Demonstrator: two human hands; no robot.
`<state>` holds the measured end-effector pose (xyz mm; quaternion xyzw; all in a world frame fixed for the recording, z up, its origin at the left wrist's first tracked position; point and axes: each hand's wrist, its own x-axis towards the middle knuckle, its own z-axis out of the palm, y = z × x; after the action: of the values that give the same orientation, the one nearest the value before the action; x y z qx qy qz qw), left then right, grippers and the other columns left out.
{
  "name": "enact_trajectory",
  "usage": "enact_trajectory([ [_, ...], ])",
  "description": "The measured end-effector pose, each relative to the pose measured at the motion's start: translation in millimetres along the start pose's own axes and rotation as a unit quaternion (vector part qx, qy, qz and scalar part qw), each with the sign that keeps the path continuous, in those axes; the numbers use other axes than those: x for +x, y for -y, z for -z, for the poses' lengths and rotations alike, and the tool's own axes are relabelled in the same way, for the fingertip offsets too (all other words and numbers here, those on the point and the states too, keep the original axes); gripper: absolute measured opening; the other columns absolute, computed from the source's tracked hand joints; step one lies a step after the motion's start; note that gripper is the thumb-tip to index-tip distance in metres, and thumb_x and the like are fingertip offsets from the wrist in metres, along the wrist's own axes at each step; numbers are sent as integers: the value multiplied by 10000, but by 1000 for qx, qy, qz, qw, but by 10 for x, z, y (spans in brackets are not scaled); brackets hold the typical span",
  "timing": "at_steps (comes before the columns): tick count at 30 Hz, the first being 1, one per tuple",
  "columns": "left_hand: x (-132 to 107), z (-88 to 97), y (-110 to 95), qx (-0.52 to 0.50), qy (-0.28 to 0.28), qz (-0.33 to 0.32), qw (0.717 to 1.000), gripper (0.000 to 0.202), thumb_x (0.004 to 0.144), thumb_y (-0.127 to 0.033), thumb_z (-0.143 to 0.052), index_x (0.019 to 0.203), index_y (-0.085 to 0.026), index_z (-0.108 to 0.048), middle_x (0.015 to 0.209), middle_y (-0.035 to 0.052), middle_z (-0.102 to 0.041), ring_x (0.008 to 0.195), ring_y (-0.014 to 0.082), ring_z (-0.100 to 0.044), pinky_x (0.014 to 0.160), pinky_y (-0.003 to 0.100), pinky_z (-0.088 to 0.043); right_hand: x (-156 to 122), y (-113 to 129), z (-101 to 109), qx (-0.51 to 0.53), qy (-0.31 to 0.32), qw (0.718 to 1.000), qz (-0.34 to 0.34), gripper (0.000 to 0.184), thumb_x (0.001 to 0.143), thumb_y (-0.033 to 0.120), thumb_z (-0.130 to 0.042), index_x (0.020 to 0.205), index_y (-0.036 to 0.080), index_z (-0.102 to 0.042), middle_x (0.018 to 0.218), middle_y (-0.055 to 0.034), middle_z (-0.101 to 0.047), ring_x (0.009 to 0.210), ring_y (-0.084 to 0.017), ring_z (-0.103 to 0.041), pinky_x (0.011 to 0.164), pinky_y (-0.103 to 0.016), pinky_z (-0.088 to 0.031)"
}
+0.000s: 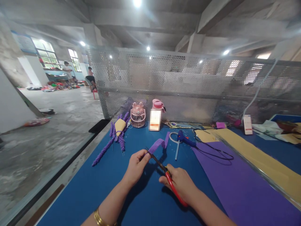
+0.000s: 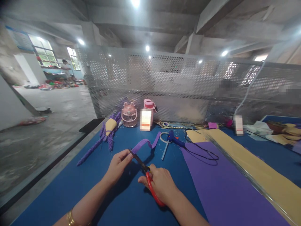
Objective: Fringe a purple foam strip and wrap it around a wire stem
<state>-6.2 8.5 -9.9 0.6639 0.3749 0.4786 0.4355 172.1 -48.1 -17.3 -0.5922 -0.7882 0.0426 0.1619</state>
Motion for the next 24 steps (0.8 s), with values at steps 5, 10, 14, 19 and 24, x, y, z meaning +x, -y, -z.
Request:
enact_trajectory([
  [5, 8, 6, 15, -1, 7, -4, 1000, 297, 814, -373, -471, 622, -146, -484, 568, -46, -337, 542, 90, -300, 503, 209, -246, -2, -13, -22, 0, -3, 1000, 5, 341, 867, 514, -400, 712, 210, -426, 549, -1, -622, 545, -190, -609, 472, -249, -221],
  [10, 17, 14, 11, 5, 12, -9, 1000, 307, 818, -378, -468, 617, -147, -474, 565, -47, -335, 543, 90, -303, 509, 214, -246, -2, -12, -25, -4, -2, 1000, 6, 308, 862, 480, -440, 723, 206, -427, 560, -3, -628, 545, -198, -612, 476, -252, -229],
  [14, 10, 23, -2, 4, 14, -4, 1000, 311, 815, -389, -467, 616, -150, -467, 562, -48, -336, 544, 93, -308, 511, 214, -249, -8, 4, -9, -2, 4, 1000, -1, 279, 856, 449, -469, 727, 205, -429, 560, 1, -624, 554, -198, -610, 470, -246, -229],
  [19, 20, 27, 4, 1, 19, -7, 1000, 310, 814, -392, -467, 622, -149, -469, 570, -48, -343, 548, 93, -313, 516, 213, -251, -8, 17, -6, 6, 7, 1000, -3, 247, 856, 404, -487, 724, 206, -423, 545, 11, -609, 541, -189, -602, 459, -238, -223],
  [24, 25, 22, 4, 0, 19, -5, 1000, 312, 815, -398, -467, 633, -145, -482, 567, -49, -338, 545, 92, -307, 512, 211, -250, -1, 5, -16, 11, 4, 1000, -1, 246, 854, 404, -488, 724, 208, -418, 538, 13, -603, 540, -187, -602, 457, -237, -221],
])
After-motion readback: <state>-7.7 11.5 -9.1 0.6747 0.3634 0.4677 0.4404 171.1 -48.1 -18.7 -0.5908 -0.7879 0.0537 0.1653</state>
